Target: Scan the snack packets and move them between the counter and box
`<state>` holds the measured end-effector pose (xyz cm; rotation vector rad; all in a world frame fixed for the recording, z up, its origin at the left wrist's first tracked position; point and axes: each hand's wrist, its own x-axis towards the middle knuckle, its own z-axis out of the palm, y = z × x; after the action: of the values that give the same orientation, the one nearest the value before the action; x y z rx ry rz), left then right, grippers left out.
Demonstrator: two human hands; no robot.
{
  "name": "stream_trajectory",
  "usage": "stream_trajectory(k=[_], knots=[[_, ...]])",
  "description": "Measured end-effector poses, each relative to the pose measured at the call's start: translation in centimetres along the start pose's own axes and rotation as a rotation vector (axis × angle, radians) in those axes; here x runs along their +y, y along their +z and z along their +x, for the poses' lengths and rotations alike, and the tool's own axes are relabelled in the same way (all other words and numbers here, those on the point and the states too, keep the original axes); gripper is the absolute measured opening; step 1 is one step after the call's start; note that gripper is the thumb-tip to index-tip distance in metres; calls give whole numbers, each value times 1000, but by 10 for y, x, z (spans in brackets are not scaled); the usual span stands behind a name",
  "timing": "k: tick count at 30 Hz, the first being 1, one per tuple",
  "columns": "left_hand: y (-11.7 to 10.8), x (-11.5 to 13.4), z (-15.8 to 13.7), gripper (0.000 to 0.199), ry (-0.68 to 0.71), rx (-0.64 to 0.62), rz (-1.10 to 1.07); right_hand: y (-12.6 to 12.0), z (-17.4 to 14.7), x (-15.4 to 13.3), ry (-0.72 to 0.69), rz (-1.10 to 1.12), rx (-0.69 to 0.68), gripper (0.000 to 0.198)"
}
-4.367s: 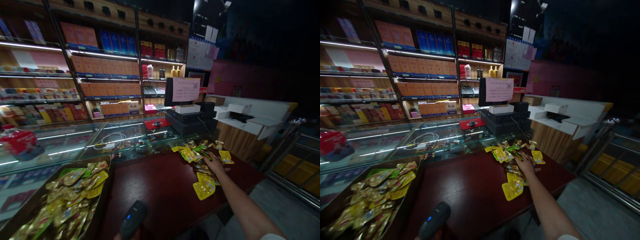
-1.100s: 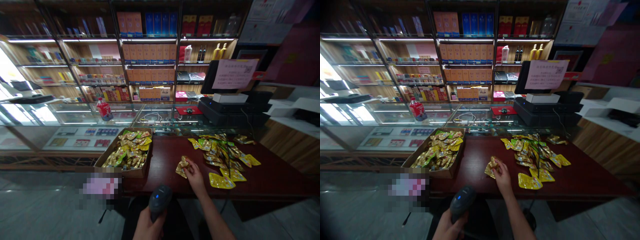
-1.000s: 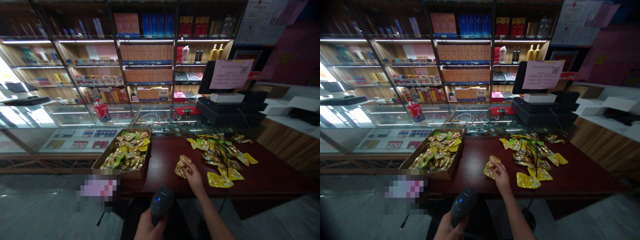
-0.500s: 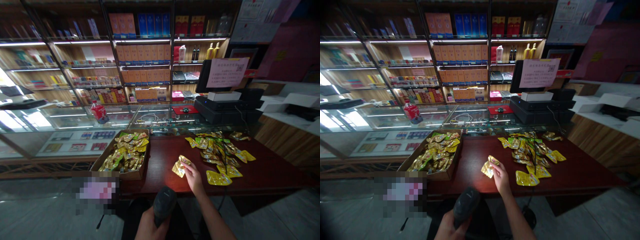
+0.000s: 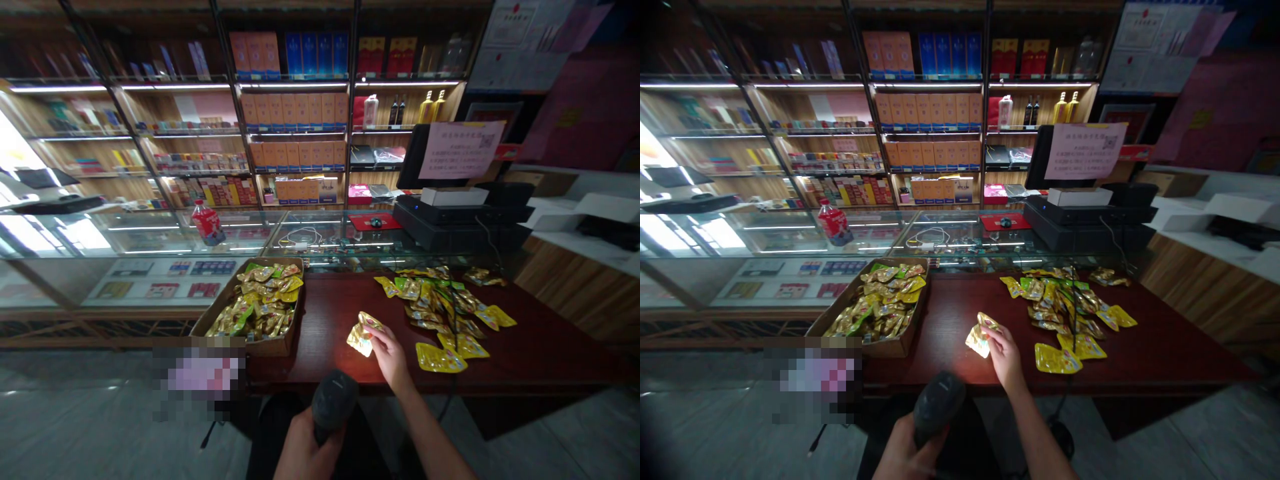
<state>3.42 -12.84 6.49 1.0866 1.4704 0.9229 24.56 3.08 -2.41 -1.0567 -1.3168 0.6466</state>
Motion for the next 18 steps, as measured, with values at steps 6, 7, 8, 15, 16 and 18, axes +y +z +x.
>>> stream_trajectory(k=[6,7,8,15,16,18], knots=[[13,-11,21,34,47,-34,56,1,0,3,10,-45,-23,29],[14,-13,22,34,55,-33,71,1,0,3,16,-46,-15,29],[16,-14,23,34,63,-36,85,1,0,2,18,-38,-9,29],[14,-14,21,36,79,-30,81,2,0,0,22,84,-37,30],[14,-14,20,36,73,-26,72,2,-1,0,27,90,-40,29],[13,-14,19,36,60,-23,56,2,-1,1,34,94,-45,29]])
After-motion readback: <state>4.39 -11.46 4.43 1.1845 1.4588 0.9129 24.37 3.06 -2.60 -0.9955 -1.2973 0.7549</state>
